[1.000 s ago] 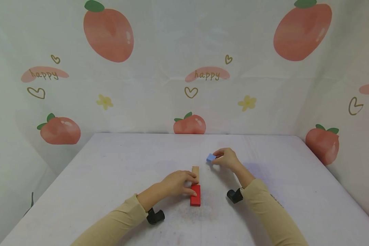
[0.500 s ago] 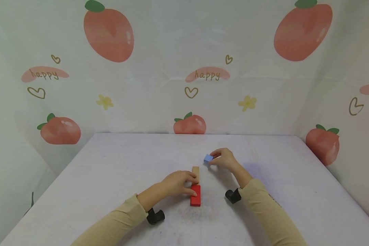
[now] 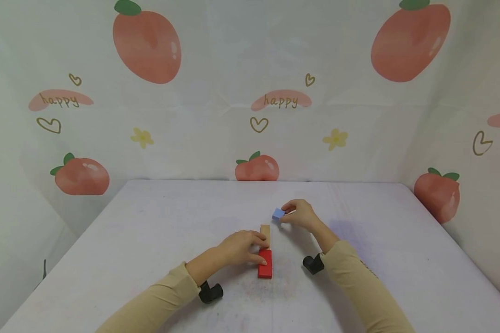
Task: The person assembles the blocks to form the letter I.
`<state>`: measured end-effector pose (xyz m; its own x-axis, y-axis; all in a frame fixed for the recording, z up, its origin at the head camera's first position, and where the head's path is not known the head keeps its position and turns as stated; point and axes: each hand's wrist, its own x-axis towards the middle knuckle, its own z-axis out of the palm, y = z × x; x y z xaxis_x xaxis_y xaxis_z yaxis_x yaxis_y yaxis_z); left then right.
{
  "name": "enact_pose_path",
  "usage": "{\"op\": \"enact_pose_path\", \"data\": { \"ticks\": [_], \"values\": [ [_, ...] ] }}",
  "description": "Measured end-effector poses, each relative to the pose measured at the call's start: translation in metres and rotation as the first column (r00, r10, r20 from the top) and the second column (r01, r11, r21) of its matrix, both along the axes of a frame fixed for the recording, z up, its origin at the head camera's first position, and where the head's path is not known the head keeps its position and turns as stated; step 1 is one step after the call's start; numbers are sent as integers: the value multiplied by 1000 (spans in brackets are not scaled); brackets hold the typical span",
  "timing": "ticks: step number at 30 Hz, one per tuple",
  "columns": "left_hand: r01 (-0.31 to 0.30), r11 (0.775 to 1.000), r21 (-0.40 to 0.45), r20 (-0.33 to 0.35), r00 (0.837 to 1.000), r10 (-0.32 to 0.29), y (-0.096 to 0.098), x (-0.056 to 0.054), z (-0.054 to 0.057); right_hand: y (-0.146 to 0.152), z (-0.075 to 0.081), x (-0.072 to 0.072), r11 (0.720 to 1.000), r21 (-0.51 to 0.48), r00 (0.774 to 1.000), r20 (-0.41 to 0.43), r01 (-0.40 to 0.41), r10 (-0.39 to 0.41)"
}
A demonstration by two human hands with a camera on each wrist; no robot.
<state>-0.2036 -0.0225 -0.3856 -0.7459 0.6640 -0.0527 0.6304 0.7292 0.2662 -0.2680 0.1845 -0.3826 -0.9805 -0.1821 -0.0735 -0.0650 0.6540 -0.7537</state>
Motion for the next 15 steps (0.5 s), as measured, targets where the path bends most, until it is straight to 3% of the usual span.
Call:
{"op": "enact_pose_path", "data": {
  "ticks": [15],
  "values": [
    [9, 1000, 0, -17, 1000, -9, 0, 0, 0, -2, -2, -3, 997, -35, 997, -23, -74, 73]
  ]
}}
